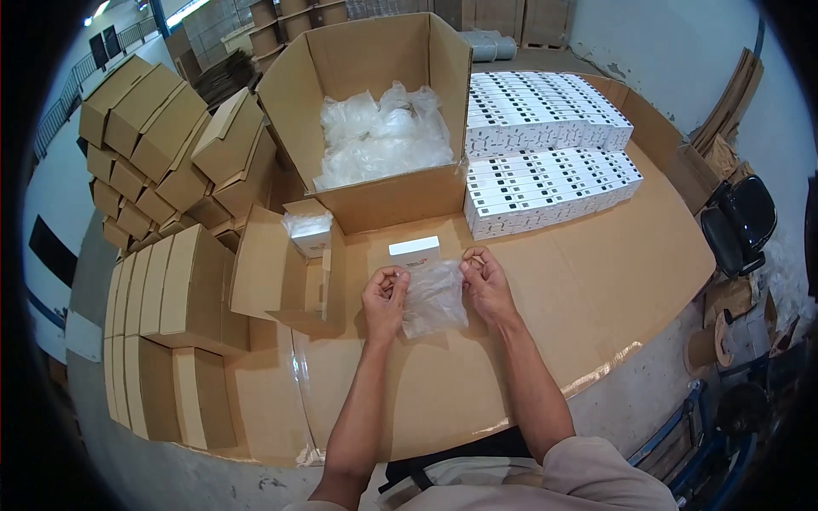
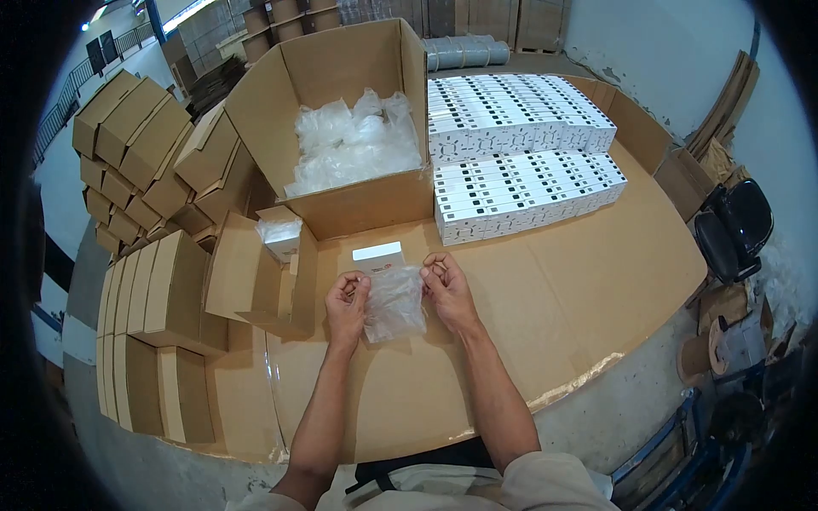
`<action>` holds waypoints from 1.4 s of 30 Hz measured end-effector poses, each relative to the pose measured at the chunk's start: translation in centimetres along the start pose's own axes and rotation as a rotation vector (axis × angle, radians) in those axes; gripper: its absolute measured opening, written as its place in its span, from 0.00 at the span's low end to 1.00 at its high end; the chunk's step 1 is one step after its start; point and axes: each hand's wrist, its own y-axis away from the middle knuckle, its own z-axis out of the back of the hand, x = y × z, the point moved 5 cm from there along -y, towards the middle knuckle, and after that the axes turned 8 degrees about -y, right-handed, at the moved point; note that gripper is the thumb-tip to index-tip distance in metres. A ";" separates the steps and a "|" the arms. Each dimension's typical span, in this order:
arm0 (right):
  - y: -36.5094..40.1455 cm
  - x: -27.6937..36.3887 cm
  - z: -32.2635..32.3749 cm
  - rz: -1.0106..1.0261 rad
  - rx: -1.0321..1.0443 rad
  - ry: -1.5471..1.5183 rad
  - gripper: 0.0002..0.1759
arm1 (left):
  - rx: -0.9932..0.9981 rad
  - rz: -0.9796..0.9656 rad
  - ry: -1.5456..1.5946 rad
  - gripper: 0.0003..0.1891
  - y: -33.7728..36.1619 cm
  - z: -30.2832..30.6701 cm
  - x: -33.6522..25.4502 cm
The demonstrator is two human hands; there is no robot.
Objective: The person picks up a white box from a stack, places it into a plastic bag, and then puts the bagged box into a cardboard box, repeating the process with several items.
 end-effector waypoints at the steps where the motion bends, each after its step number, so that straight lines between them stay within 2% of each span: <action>1: 0.1 0.4 -0.4 0.018 -0.017 -0.019 0.08 | 0.004 -0.006 0.004 0.05 0.0 0.0 -0.1; 4: 0.4 0.0 -0.1 -0.133 -0.033 0.186 0.08 | 0.014 -0.020 0.032 0.05 -0.1 0.1 -0.2; 7: 0.3 -0.8 0.1 -0.073 -0.010 0.314 0.09 | 0.015 -0.011 0.087 0.08 0.1 -0.2 -0.6; 10: 0.2 -0.4 0.7 -0.040 -0.045 0.309 0.13 | 0.006 0.018 0.125 0.11 0.2 0.1 -0.7; 13: 0.1 0.2 0.3 0.154 -0.028 0.218 0.18 | -0.011 0.022 0.146 0.12 -0.1 0.5 -0.1; 16: 0.2 0.1 0.0 0.127 -0.059 0.148 0.24 | -0.031 0.000 0.166 0.13 0.0 0.4 -0.6; 19: 0.4 0.0 0.1 -0.041 -0.088 0.163 0.21 | -0.052 -0.013 0.164 0.13 0.0 0.5 -0.7; 22: 1.0 0.0 -1.3 -0.086 -0.122 0.461 0.11 | -0.066 -0.014 0.128 0.12 0.0 0.5 0.0; 25: 0.9 -1.8 -0.6 -0.002 -0.090 0.688 0.10 | -0.112 -0.045 0.092 0.11 0.3 0.3 -0.2; 27: 0.8 -1.9 -0.3 0.075 -0.092 0.701 0.09 | -0.203 -0.103 -0.002 0.10 0.4 0.6 -1.0; 30: 0.8 -1.8 -0.5 0.154 -0.095 0.744 0.09 | -0.221 -0.021 -0.014 0.10 0.4 0.8 -1.0; 33: 1.1 -1.1 -1.2 0.206 -0.119 0.729 0.07 | -0.266 -0.084 -0.019 0.09 0.1 1.3 -0.4; 36: 1.2 0.0 -1.9 0.265 -0.160 0.732 0.06 | -0.269 -0.150 0.062 0.07 0.3 1.0 -0.8; 39: 1.4 0.1 -2.2 0.358 -0.163 0.766 0.07 | -0.215 -0.112 -0.057 0.10 0.5 -0.1 0.6; 42: 1.7 0.3 -2.9 0.409 -0.141 0.816 0.07 | -0.092 0.020 -0.187 0.14 1.1 -0.3 0.8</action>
